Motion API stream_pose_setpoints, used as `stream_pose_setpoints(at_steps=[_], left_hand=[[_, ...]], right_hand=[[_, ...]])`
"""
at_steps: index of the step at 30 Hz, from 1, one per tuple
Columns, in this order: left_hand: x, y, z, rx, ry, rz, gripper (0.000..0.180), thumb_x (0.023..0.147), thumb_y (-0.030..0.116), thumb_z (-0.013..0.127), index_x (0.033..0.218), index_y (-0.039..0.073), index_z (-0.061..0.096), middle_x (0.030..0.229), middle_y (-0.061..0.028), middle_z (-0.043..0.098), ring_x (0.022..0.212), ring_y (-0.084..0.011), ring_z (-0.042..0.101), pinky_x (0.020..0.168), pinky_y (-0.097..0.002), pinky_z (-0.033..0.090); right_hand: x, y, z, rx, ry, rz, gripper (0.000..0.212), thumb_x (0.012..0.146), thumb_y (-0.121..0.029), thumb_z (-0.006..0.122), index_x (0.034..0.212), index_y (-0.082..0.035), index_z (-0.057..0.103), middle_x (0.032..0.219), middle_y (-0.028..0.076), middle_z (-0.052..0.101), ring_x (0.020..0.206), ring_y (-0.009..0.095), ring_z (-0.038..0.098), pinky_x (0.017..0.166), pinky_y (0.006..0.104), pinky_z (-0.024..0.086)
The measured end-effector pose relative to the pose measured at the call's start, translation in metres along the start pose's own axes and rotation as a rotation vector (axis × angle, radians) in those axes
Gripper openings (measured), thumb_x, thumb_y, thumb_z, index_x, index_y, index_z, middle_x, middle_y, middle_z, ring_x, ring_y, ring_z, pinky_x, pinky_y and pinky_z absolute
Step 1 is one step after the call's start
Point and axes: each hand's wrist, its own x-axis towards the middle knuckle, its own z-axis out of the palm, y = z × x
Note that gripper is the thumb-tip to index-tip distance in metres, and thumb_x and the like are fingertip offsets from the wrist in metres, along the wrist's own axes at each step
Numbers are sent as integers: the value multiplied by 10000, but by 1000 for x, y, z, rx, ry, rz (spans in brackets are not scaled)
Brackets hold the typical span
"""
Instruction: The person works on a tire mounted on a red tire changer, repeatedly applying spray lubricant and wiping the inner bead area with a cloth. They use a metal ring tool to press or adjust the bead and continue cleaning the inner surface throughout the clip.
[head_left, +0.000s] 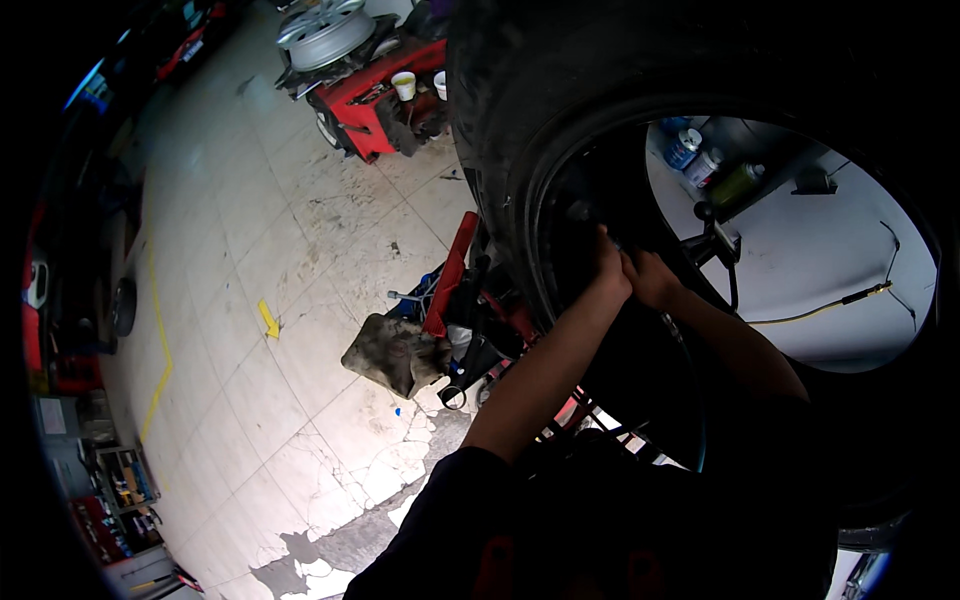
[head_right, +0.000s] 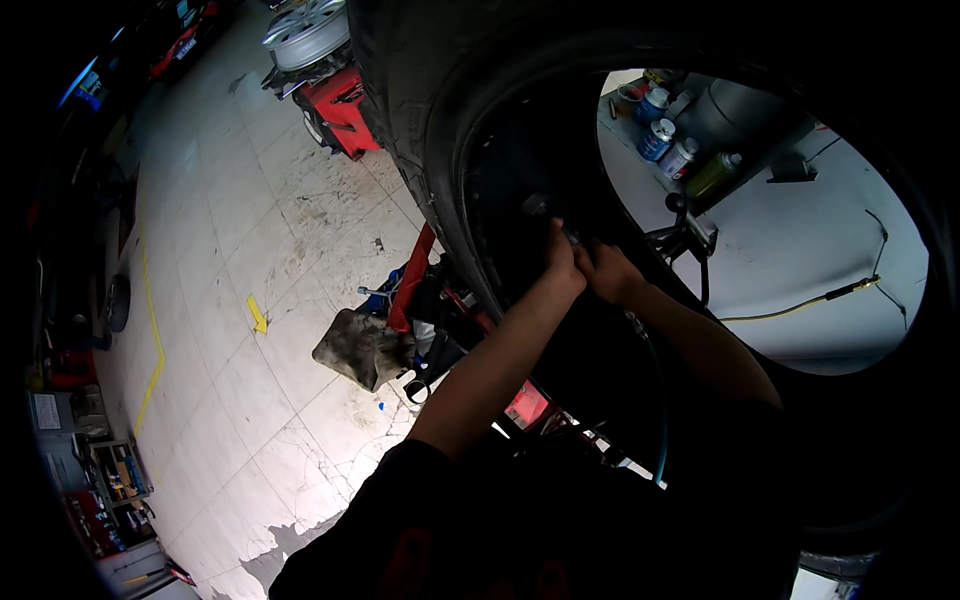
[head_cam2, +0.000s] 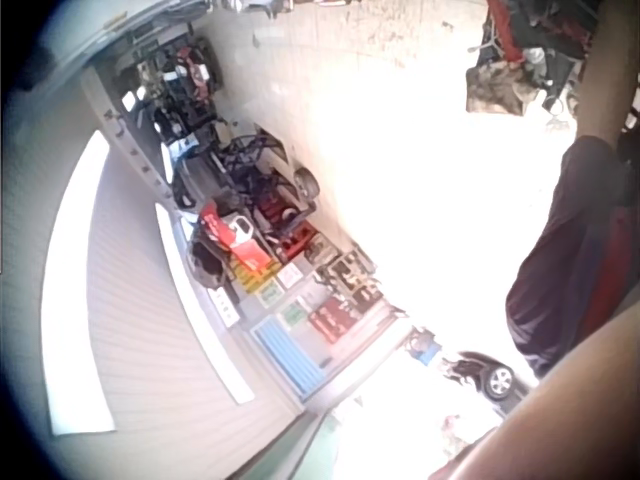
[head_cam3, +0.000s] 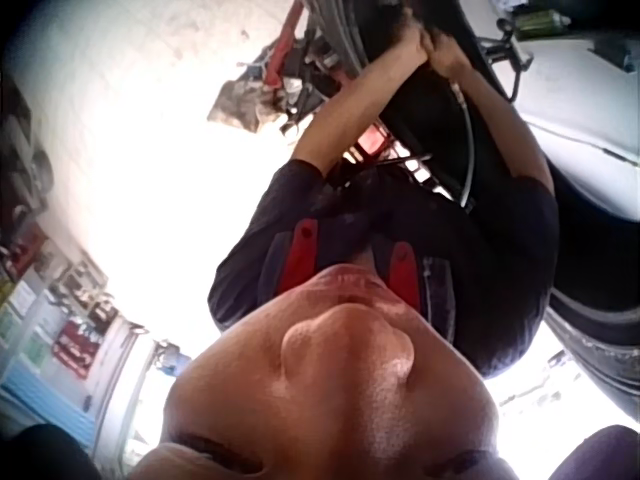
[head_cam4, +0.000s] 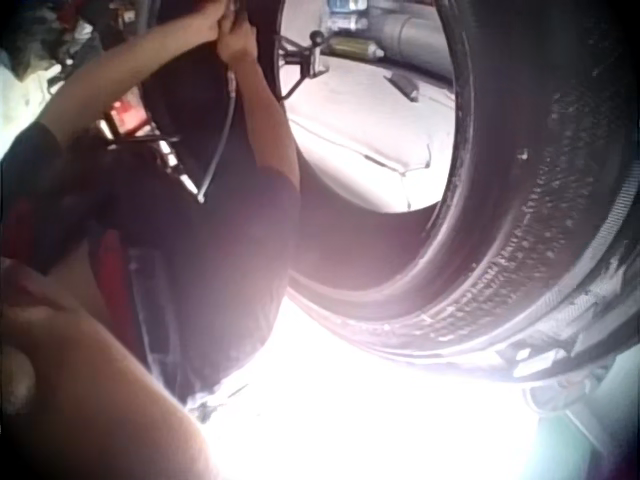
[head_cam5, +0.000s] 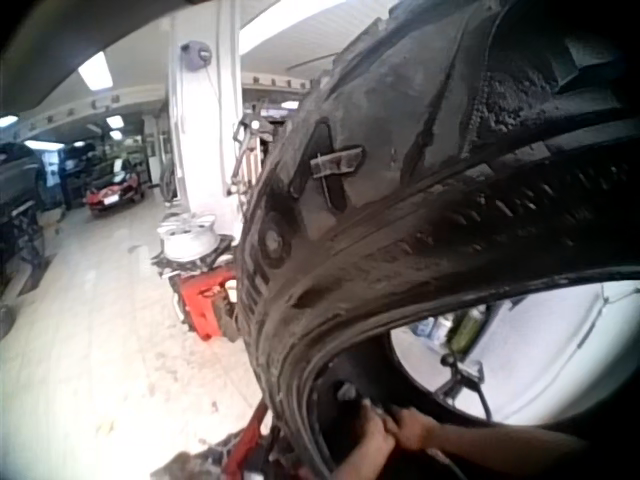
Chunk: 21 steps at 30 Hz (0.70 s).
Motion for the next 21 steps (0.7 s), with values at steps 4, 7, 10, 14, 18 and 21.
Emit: stream_pose_setpoints(at_steps=[4, 7, 10, 14, 18, 21], left_hand=[[3, -2, 2, -126, 88, 12, 348, 938, 450, 535, 904, 105, 568, 735, 41, 476, 581, -90, 454, 579, -257, 426], [3, 2, -4, -101, -1, 41, 516, 951, 500, 492, 1234, 70, 455, 1163, -51, 459, 1025, -183, 451, 902, -326, 373], [-1, 2, -2, -57, -24, 27, 631, 957, 515, 476, 1377, 48, 418, 1352, -100, 475, 1228, -234, 475, 1060, -364, 361], [-8, 3, 8, -88, 117, -2, 323, 933, 416, 551, 795, 124, 525, 689, 45, 453, 530, -82, 416, 531, -253, 397], [1, -3, 1, -25, 61, -22, 329, 926, 434, 553, 831, 120, 532, 695, 40, 441, 582, -71, 431, 605, -244, 414], [3, -5, 0, -60, 66, -24, 350, 926, 459, 541, 842, 119, 532, 686, 40, 424, 584, -72, 422, 614, -244, 417]], right_hand=[[5, 9, 9, -11, 18, -51, 546, 957, -448, 378, 1158, 47, 491, 1042, 328, 607, 1030, 477, 565, 897, 512, 451], [9, 1, 11, -82, 47, -71, 536, 960, -436, 380, 1156, 51, 488, 1033, 328, 609, 1030, 477, 564, 905, 510, 449], [10, 5, 9, -68, 37, -49, 531, 962, -430, 379, 1164, 49, 485, 1041, 329, 606, 1044, 476, 558, 917, 505, 445], [3, 0, 5, -34, 26, 3, 528, 960, -418, 373, 1162, 53, 499, 1059, 332, 600, 1054, 479, 550, 919, 497, 445], [0, 7, 5, 8, 30, 24, 543, 958, -427, 360, 1154, 57, 509, 1058, 331, 603, 1046, 483, 554, 918, 501, 445], [-2, -2, -3, 6, -46, 30, 561, 958, -444, 351, 1156, 59, 503, 1063, 327, 606, 1045, 482, 558, 921, 508, 442]])
